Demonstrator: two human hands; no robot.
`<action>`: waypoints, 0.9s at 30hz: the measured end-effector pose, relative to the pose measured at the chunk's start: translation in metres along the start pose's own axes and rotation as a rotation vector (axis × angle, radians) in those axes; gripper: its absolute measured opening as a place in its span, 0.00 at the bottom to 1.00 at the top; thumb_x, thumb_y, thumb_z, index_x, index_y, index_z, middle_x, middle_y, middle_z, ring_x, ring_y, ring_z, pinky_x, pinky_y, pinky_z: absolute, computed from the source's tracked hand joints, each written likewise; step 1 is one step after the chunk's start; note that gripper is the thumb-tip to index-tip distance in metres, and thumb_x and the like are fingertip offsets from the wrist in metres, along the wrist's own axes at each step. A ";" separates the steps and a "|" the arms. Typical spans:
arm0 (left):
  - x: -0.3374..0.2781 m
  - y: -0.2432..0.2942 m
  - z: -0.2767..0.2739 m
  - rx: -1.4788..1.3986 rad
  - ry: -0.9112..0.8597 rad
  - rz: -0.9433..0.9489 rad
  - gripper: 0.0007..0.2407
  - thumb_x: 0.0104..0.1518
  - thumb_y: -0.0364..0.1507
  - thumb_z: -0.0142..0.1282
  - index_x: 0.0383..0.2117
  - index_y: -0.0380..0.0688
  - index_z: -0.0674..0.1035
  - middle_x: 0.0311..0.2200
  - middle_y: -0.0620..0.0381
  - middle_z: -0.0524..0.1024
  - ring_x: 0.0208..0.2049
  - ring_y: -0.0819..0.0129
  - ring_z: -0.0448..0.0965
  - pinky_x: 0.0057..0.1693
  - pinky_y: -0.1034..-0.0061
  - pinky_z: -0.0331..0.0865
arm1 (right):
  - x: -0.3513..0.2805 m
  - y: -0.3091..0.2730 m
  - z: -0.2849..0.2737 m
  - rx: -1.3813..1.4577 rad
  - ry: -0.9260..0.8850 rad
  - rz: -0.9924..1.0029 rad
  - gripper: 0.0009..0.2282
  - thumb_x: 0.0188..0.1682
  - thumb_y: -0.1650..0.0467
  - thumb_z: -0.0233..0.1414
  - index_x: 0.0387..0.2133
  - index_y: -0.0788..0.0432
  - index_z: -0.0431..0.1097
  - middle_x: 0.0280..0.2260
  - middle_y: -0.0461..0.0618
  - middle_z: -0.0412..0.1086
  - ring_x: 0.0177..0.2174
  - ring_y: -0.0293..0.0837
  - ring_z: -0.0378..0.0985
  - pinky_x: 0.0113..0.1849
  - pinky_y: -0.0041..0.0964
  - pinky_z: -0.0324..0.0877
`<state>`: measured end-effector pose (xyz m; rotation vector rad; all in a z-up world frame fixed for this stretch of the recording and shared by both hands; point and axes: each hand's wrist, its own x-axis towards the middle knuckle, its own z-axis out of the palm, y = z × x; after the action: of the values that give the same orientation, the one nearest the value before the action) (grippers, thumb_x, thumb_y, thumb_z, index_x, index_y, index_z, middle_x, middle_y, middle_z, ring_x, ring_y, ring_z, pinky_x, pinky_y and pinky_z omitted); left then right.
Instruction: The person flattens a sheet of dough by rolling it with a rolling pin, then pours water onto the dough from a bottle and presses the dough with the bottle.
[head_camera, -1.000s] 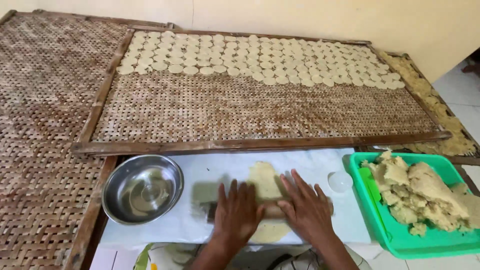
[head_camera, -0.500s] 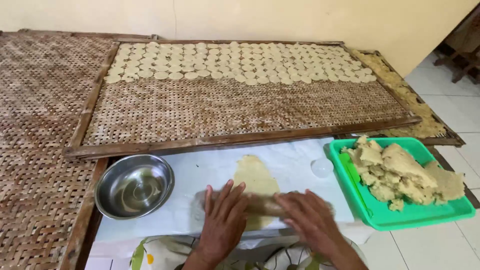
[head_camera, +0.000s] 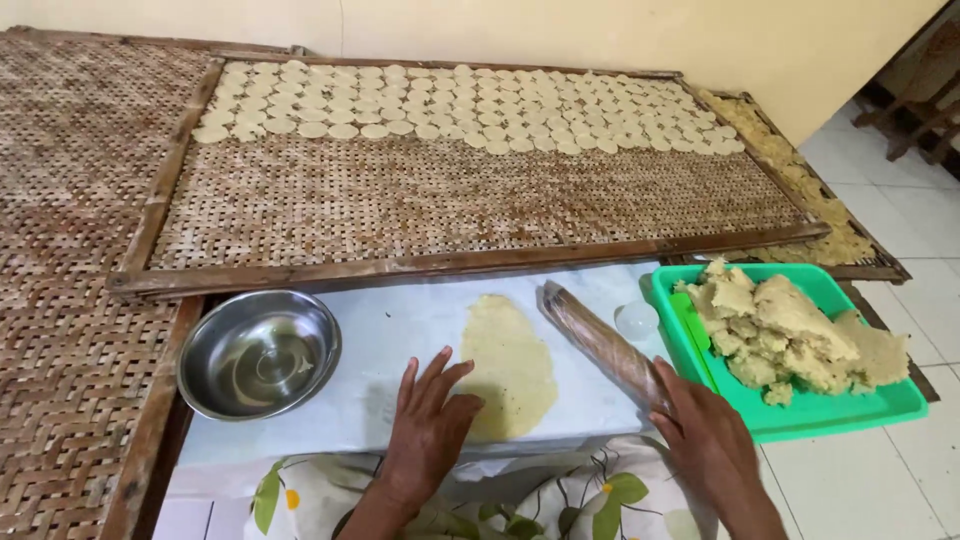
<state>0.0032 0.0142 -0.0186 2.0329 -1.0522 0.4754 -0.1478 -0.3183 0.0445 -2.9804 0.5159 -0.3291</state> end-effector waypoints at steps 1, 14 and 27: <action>0.005 -0.001 -0.001 -0.004 -0.003 -0.001 0.05 0.52 0.24 0.62 0.33 0.47 0.81 0.58 0.54 0.70 0.68 0.52 0.59 0.70 0.45 0.45 | 0.006 -0.004 0.003 -0.001 -0.004 0.003 0.34 0.41 0.65 0.61 0.65 0.44 0.58 0.45 0.52 0.74 0.43 0.56 0.77 0.44 0.49 0.73; 0.019 -0.018 -0.003 0.084 -0.157 -0.187 0.03 0.50 0.28 0.61 0.24 0.45 0.79 0.53 0.54 0.72 0.65 0.55 0.61 0.69 0.48 0.45 | 0.111 0.027 0.030 -0.020 0.124 -0.200 0.25 0.45 0.76 0.53 0.59 0.49 0.68 0.60 0.60 0.66 0.56 0.61 0.69 0.56 0.50 0.65; 0.024 -0.018 0.001 -0.049 -0.124 -0.340 0.02 0.54 0.27 0.58 0.27 0.44 0.81 0.55 0.49 0.70 0.66 0.48 0.59 0.67 0.46 0.48 | 0.155 0.043 0.046 -0.012 -0.195 -0.166 0.27 0.35 0.72 0.63 0.53 0.46 0.70 0.56 0.50 0.70 0.53 0.58 0.70 0.54 0.47 0.67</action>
<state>0.0315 0.0074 -0.0129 2.1626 -0.7572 0.1473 -0.0084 -0.4087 0.0245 -3.0289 0.2514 -0.0456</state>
